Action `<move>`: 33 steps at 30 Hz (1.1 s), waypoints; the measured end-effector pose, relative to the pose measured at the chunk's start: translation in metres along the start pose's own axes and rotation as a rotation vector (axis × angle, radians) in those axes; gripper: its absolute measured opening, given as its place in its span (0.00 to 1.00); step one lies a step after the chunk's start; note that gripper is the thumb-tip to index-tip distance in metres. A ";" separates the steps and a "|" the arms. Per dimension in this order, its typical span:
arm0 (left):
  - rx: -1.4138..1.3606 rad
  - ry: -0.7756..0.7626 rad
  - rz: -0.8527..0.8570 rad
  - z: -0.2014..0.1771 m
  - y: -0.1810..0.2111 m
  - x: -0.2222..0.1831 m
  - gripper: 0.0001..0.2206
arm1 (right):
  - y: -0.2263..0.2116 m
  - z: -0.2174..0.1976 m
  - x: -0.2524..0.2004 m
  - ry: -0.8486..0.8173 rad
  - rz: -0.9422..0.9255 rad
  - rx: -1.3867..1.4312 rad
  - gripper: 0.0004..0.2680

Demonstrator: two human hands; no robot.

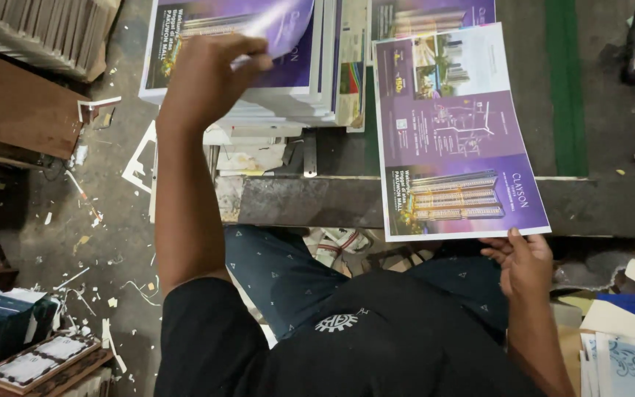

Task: Manually sorting and organizing a stack of printed flyers or brochures in a print shop.

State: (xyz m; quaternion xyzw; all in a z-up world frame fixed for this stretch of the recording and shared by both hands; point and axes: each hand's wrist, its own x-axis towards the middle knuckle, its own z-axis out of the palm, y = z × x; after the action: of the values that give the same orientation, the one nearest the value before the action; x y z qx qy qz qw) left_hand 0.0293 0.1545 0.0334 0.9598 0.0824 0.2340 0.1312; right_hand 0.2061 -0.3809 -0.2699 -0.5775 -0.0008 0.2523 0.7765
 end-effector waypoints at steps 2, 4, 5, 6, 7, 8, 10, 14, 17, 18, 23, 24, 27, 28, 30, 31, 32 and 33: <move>0.044 0.128 0.043 -0.001 0.010 -0.003 0.04 | 0.002 0.005 -0.006 0.016 0.000 -0.033 0.08; 0.087 0.257 0.094 -0.002 0.029 -0.007 0.03 | 0.006 0.009 -0.009 0.034 -0.005 -0.062 0.08; 0.172 0.330 0.124 -0.001 0.044 -0.013 0.03 | 0.008 0.009 -0.010 0.038 -0.010 -0.074 0.08; 0.257 0.403 0.155 -0.001 0.059 -0.018 0.03 | 0.011 0.010 -0.012 0.042 -0.015 -0.085 0.08; 0.257 0.402 0.154 0.005 0.068 -0.024 0.03 | 0.010 0.013 -0.012 0.043 -0.013 -0.085 0.08; 0.279 0.395 0.167 0.012 0.076 -0.030 0.02 | 0.010 0.016 -0.012 0.040 -0.015 -0.100 0.08; 0.301 0.387 0.175 0.019 0.093 -0.040 0.02 | 0.007 0.027 -0.014 0.034 -0.013 -0.117 0.08; 0.263 0.322 0.104 0.024 0.114 -0.052 0.04 | -0.001 0.050 -0.012 -0.006 -0.034 -0.186 0.09; 0.228 0.315 0.058 0.025 0.115 -0.056 0.05 | -0.003 0.059 0.001 -0.027 -0.045 -0.213 0.09; 0.219 0.320 0.045 0.024 0.114 -0.057 0.05 | -0.003 0.061 0.006 -0.031 -0.047 -0.222 0.09; 0.209 0.342 0.049 0.026 0.112 -0.057 0.05 | -0.013 0.076 0.044 -0.031 -0.033 -0.249 0.09; 0.205 0.347 0.048 0.027 0.112 -0.056 0.04 | -0.017 0.080 0.051 -0.035 -0.029 -0.252 0.09; 0.188 0.358 0.052 0.027 0.114 -0.053 0.04 | -0.020 0.083 0.074 -0.088 -0.019 -0.201 0.10; 0.189 0.361 0.052 0.025 0.116 -0.053 0.04 | -0.021 0.079 0.074 -0.089 -0.021 -0.201 0.10; 0.183 0.358 0.056 0.019 0.121 -0.052 0.05 | -0.024 0.075 0.077 -0.090 0.017 -0.193 0.14; 0.188 0.370 0.058 0.021 0.123 -0.053 0.05 | -0.020 0.068 0.071 -0.097 0.006 -0.193 0.14; 0.156 0.375 0.073 0.022 0.125 -0.055 0.05 | -0.016 0.060 0.066 -0.058 0.027 -0.218 0.16; 0.130 0.388 0.093 0.022 0.126 -0.055 0.05 | -0.013 0.056 0.066 -0.024 0.039 -0.239 0.19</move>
State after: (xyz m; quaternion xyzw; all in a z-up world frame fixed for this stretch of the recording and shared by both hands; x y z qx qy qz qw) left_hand 0.0040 0.0178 0.0274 0.9060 0.0766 0.4145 0.0395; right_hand 0.2521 -0.3072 -0.2589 -0.6627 -0.0291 0.2725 0.6969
